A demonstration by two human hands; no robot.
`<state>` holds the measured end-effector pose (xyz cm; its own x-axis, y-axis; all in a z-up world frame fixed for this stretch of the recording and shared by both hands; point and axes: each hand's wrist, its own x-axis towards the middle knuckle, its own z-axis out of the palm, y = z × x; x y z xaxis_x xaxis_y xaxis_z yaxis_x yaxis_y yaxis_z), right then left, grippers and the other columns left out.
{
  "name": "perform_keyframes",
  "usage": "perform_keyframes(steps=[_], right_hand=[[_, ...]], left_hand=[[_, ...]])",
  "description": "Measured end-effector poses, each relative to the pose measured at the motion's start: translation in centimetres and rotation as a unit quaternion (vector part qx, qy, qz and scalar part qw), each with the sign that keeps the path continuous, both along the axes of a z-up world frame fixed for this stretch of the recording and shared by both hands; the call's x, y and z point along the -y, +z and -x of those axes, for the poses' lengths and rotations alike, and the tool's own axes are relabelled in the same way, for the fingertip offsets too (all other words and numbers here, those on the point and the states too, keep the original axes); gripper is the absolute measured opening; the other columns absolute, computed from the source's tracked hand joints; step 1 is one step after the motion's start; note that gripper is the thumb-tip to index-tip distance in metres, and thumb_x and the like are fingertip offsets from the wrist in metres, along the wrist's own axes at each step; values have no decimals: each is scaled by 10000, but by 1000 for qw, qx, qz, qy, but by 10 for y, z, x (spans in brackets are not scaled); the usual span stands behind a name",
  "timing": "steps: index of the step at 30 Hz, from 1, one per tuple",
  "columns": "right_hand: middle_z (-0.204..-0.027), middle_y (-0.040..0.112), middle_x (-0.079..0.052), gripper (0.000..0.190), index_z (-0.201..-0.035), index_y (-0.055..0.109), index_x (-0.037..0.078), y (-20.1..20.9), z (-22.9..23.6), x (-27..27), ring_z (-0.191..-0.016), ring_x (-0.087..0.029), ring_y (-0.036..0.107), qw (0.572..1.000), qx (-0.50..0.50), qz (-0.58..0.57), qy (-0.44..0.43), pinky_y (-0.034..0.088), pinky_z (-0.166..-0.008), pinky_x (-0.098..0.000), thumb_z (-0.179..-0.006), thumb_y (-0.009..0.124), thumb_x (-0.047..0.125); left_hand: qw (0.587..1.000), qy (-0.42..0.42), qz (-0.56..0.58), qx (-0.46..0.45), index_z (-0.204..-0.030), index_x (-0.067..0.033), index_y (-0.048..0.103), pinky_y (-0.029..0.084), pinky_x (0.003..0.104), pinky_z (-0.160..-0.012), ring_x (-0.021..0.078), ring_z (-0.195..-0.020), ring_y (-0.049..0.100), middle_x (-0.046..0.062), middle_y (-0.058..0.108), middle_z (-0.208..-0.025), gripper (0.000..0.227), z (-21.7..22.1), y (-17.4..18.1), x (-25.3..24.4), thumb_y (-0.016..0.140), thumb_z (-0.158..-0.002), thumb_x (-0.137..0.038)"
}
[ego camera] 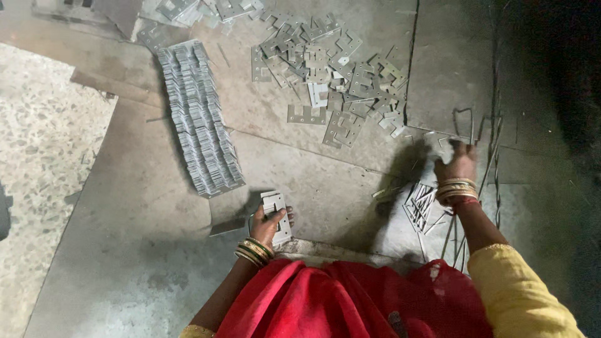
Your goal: The person is sitting on the floor, picking up small metal brackets from a pile and stacking them into a neat pile. They use both hands to handle the brackets, occasionally using a metal rod to move the brackets around.
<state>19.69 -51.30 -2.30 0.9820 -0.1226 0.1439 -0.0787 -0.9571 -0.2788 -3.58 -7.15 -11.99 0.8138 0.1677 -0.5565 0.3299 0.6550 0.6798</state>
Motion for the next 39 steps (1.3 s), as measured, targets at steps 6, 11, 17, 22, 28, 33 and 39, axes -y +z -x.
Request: perform_keyframes(steps=[6,11,17,22,28,33,39], right_hand=[[-1399,440,-303,802,-1398,445,-81,3,64,56,-1260,-490,492,970,-77,122,-193,459,-991,-561,-842,808,369],[-1304,555,-265,635,-1307,506,-85,-26,97,78,-1165,-436,543,972,-79,51,-216,467,-989,-502,-956,699,407],[-1131,656,-237,272,-1173,555,-109,-48,88,90,-1001,-418,607,938,95,-263,-204,496,-938,-426,-1024,653,97],[-1126,704,-193,350,-1364,553,-11,-30,40,73,-788,-127,679,902,92,-391,-157,535,-673,-264,-1016,573,23],[-772,719,-107,666,-1559,465,242,-15,-56,13,-493,-104,504,898,-81,-401,-164,344,-389,-299,-941,501,-3],[-786,711,-148,564,-1534,543,179,-44,-90,-31,-558,-154,597,940,-87,-308,-121,459,-472,-341,-991,515,28],[-693,678,-130,495,-1458,605,167,-93,-9,-78,-558,-158,657,954,-59,-286,-68,528,-530,-361,-973,556,81]], left_hand=[[996,-31,-83,22,-1191,13,601,642,396,-672,255,-773,749,158,763,-967,304,-3,-27,1,698,-902,28],[998,-36,-54,21,-1210,-24,580,650,374,-673,231,-784,757,132,762,-967,333,-1,-29,0,687,-896,11],[993,-47,-105,6,-1194,-29,612,603,333,-629,172,-756,721,84,746,-953,360,2,-34,-2,762,-869,-61],[986,-59,-159,9,-1178,-37,645,590,321,-687,143,-797,689,64,749,-963,374,4,-42,-5,805,-854,-135],[981,-67,-181,21,-1172,-34,662,584,322,-752,137,-844,687,57,755,-983,375,5,-42,-7,808,-851,-160],[977,-69,-201,26,-1169,-29,672,572,313,-771,127,-855,679,52,756,-984,380,6,-35,-8,820,-849,-172],[985,-63,-160,25,-1152,-15,679,608,346,-721,145,-806,707,64,760,-966,366,3,-25,-10,813,-843,-158]])
